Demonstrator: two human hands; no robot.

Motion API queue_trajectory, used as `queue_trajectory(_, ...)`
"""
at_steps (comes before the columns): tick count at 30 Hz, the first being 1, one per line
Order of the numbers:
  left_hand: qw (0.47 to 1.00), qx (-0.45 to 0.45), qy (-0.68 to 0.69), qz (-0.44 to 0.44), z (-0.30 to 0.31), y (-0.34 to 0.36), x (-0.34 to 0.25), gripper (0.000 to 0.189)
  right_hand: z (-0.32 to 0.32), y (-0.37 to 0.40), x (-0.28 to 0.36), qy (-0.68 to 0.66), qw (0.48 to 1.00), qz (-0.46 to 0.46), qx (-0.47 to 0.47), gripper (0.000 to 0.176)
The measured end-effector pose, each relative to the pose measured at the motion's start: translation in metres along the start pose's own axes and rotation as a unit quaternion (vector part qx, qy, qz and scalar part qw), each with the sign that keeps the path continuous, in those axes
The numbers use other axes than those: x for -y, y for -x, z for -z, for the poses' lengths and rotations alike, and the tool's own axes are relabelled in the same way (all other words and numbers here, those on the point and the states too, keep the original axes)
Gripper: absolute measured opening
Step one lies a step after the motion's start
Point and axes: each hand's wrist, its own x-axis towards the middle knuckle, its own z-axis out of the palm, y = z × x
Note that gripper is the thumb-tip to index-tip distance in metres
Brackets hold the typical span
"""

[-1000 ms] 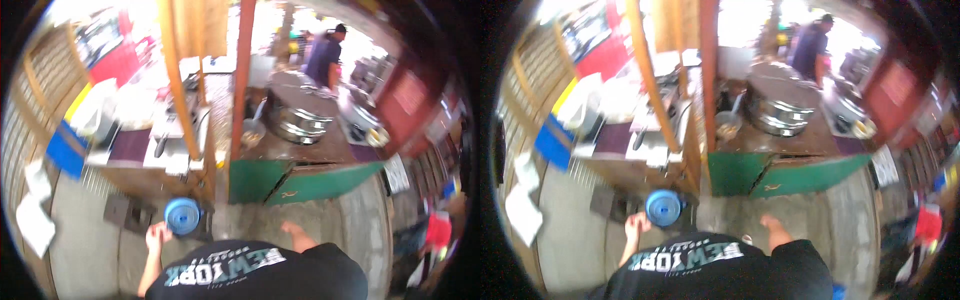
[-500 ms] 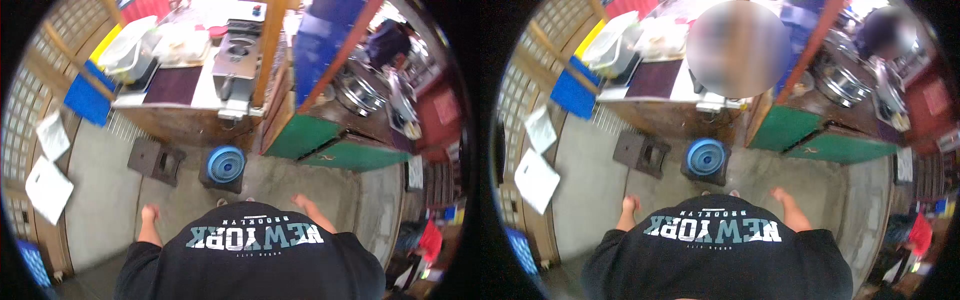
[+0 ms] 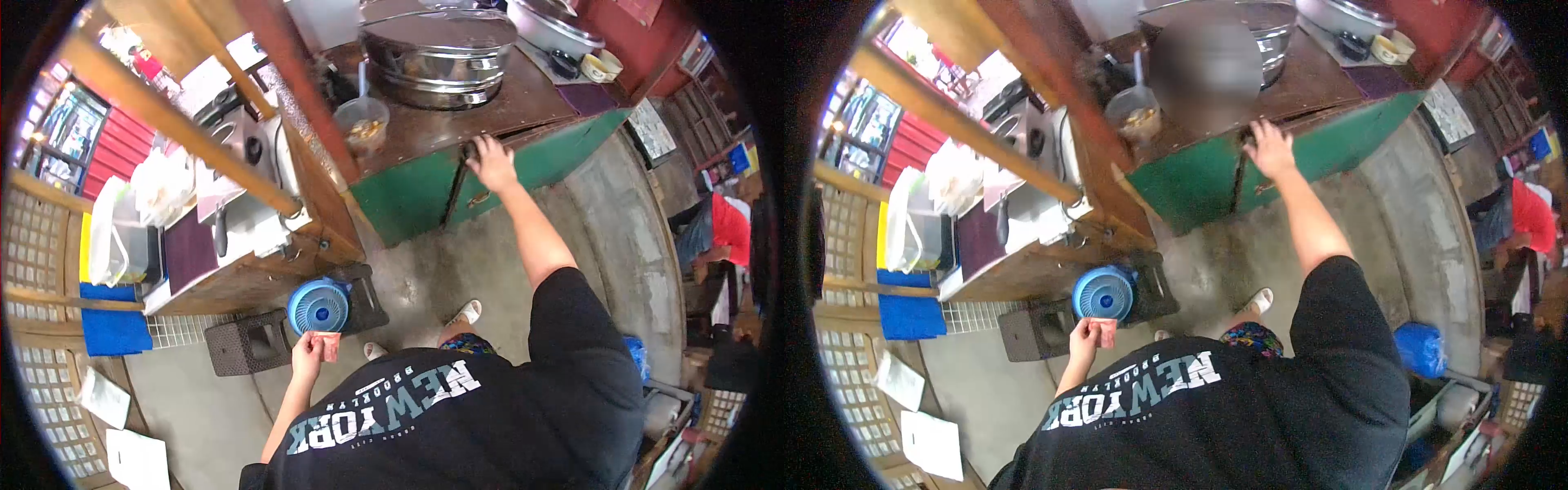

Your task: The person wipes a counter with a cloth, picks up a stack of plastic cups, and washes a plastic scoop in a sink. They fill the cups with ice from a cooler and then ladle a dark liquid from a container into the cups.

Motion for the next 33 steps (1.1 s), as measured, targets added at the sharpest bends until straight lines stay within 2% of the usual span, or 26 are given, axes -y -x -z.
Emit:
queue_trajectory(2,1.000,0.013,0.009,-0.018,-0.034,-0.017,-0.040,0.013,0.009,0.006,-0.005,-0.066,0.996,0.007,0.066,0.065)
queue_trajectory(4,0.998,0.034,0.031,-0.036,-0.076,-0.036,-0.085,0.013,-0.021,0.020,-0.026,0.046,0.994,0.094,-0.001,0.067)
queue_trajectory(5,0.997,0.042,0.040,-0.043,-0.094,-0.045,-0.108,0.013,-0.010,0.025,-0.028,0.015,0.996,0.088,0.030,0.066)
queue_trajectory(7,0.990,0.067,0.053,-0.115,-0.132,-0.061,-0.164,0.015,0.013,0.049,-0.038,-0.056,0.992,0.089,0.066,0.064)
queue_trajectory(8,0.987,0.071,-0.020,-0.140,-0.149,-0.073,-0.188,0.016,0.018,0.062,-0.048,-0.092,0.989,0.093,0.068,0.063)
queue_trajectory(9,0.980,0.066,-0.022,-0.184,-0.166,-0.086,-0.214,0.018,0.026,0.078,-0.057,-0.126,0.985,0.095,0.070,0.062)
queue_trajectory(11,0.983,0.042,0.005,-0.177,-0.212,-0.109,-0.254,0.021,0.050,0.122,-0.088,-0.213,0.975,0.025,0.065,0.060)
queue_trajectory(12,0.990,0.067,0.017,-0.122,-0.240,-0.131,-0.256,0.020,0.061,0.140,-0.105,-0.255,0.965,-0.011,0.059,0.059)
queue_trajectory(14,0.975,0.089,0.088,-0.184,-0.307,-0.170,-0.266,0.014,0.076,0.173,-0.137,-0.253,0.953,-0.164,-0.012,0.063)
queue_trajectory(15,0.973,0.131,0.101,-0.161,-0.322,-0.167,-0.312,0.014,0.069,0.193,-0.153,-0.336,0.911,-0.239,-0.013,0.066)
queue_trajectory(16,0.964,0.126,0.064,-0.224,-0.352,-0.180,-0.331,0.015,0.061,0.211,-0.168,-0.412,0.856,-0.310,-0.017,0.069)
queue_trajectory(17,0.955,0.142,0.092,-0.242,-0.396,-0.206,-0.336,0.016,0.070,0.222,-0.179,-0.503,0.784,-0.359,0.062,0.071)
queue_trajectory(18,0.954,0.136,0.037,-0.264,-0.420,-0.213,-0.370,0.017,0.079,0.234,-0.189,-0.584,0.694,-0.399,0.138,0.073)
queue_trajectory(19,0.954,0.142,0.037,-0.261,-0.464,-0.237,-0.384,0.021,0.074,0.249,-0.196,-0.524,0.746,-0.392,0.121,0.073)
queue_trajectory(20,0.946,0.131,0.031,-0.296,-0.486,-0.243,-0.424,0.022,0.069,0.263,-0.200,-0.461,0.793,-0.384,0.103,0.072)
queue_trajectory(21,0.940,0.134,0.050,-0.310,-0.519,-0.260,-0.451,0.023,0.068,0.274,-0.208,-0.505,0.748,-0.422,0.088,0.072)
queue_trajectory(22,0.923,0.119,0.052,-0.363,-0.551,-0.278,-0.476,0.022,0.070,0.285,-0.218,-0.546,0.699,-0.457,0.072,0.072)
queue_trajectory(24,0.920,0.071,0.029,-0.385,-0.605,-0.306,-0.524,0.016,0.073,0.307,-0.243,-0.512,0.738,-0.430,0.088,0.073)
queue_trajectory(26,0.916,0.023,-0.022,-0.400,-0.670,-0.352,-0.542,0.016,0.096,0.302,-0.259,-0.509,0.723,-0.454,0.114,0.074)
queue_trajectory(28,0.911,0.054,-0.112,-0.392,-0.707,-0.377,-0.558,0.015,0.104,0.309,-0.273,-0.495,0.704,-0.489,0.140,0.074)
queue_trajectory(30,0.908,0.055,-0.039,-0.413,-0.776,-0.429,-0.537,0.027,0.108,0.317,-0.282,-0.480,0.684,-0.522,0.168,0.073)
queue_trajectory(32,0.889,0.075,-0.146,-0.427,-0.709,-0.371,-0.570,0.042,0.114,0.313,-0.284,-0.481,0.682,-0.524,0.173,0.073)
queue_trajectory(33,0.892,0.128,-0.135,-0.412,-0.693,-0.354,-0.575,0.057,0.117,0.311,-0.286,-0.488,0.681,-0.516,0.179,0.073)
